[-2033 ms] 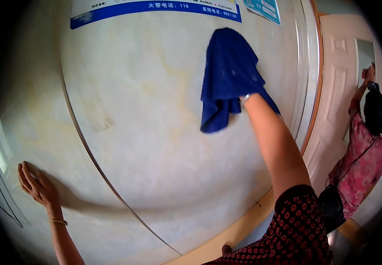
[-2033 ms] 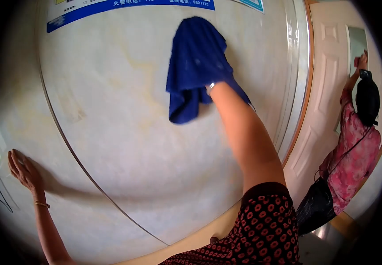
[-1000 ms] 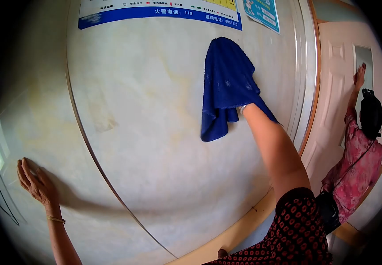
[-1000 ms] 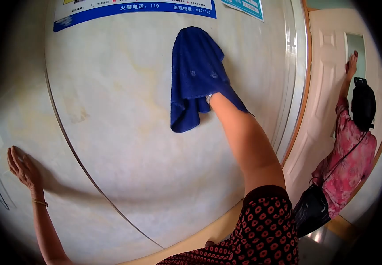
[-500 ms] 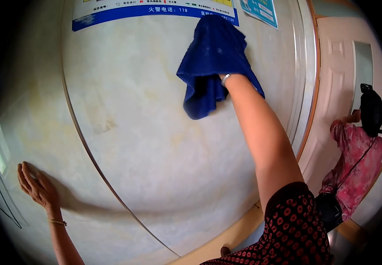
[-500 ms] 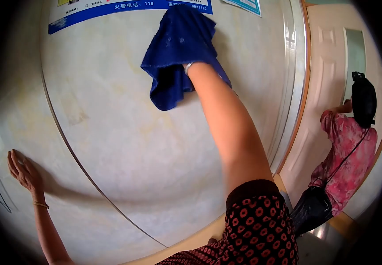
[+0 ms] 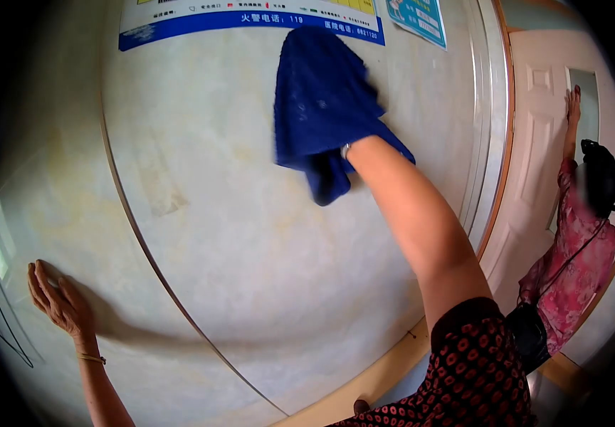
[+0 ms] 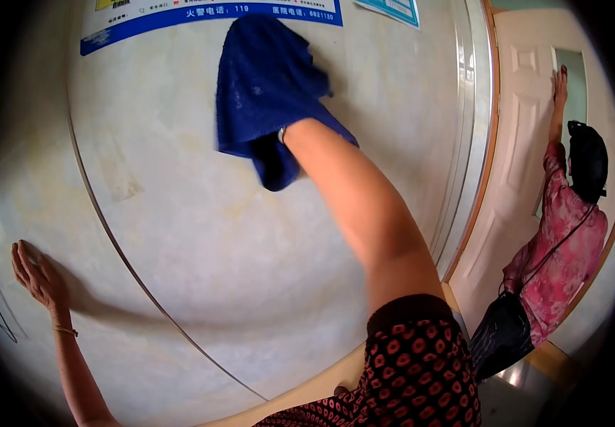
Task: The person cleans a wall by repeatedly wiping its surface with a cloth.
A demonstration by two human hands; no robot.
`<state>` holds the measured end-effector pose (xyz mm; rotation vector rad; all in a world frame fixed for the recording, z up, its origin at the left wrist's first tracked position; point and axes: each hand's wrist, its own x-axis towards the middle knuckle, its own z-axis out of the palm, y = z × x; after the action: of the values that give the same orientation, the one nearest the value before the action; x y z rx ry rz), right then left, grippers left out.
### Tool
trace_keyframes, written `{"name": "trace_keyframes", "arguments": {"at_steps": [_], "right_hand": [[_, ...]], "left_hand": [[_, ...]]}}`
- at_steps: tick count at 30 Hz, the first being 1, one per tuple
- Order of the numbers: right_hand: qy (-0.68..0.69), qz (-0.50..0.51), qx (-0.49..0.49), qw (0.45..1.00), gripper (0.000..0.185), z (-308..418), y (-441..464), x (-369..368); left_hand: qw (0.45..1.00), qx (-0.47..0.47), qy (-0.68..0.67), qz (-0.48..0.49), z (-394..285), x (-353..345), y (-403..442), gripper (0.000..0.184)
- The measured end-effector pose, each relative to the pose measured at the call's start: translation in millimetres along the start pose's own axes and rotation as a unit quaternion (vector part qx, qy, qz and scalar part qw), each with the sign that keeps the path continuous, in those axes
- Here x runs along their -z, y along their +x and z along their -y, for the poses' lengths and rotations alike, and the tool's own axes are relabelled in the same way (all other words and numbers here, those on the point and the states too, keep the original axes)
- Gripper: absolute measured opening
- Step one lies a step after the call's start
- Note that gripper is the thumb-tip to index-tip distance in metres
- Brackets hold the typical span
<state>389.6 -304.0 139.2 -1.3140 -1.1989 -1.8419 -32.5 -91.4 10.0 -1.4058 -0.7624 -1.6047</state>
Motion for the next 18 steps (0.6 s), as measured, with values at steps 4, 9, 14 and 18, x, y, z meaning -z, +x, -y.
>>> {"name": "trace_keyframes", "arguments": {"at_steps": [4,9,14,18], "right_hand": [[-0.001,0.007,-0.039,0.999,0.037,-37,-15,5],[0.026,0.012,-0.065,0.998,0.036,-22,-17,-7],[0.021,0.000,-0.027,0.999,0.036,-21,-9,-9],[0.034,0.005,-0.078,0.996,0.035,-45,-14,-8]], "left_hand": [[1.000,0.011,-0.002,0.008,9,-5,-6,0.038],[1.000,0.007,-0.020,-0.001,2,1,0,0.038],[1.000,0.006,-0.007,-0.004,-1,3,1,0.039],[1.000,0.011,-0.005,-0.009,0,3,2,0.039]]}}
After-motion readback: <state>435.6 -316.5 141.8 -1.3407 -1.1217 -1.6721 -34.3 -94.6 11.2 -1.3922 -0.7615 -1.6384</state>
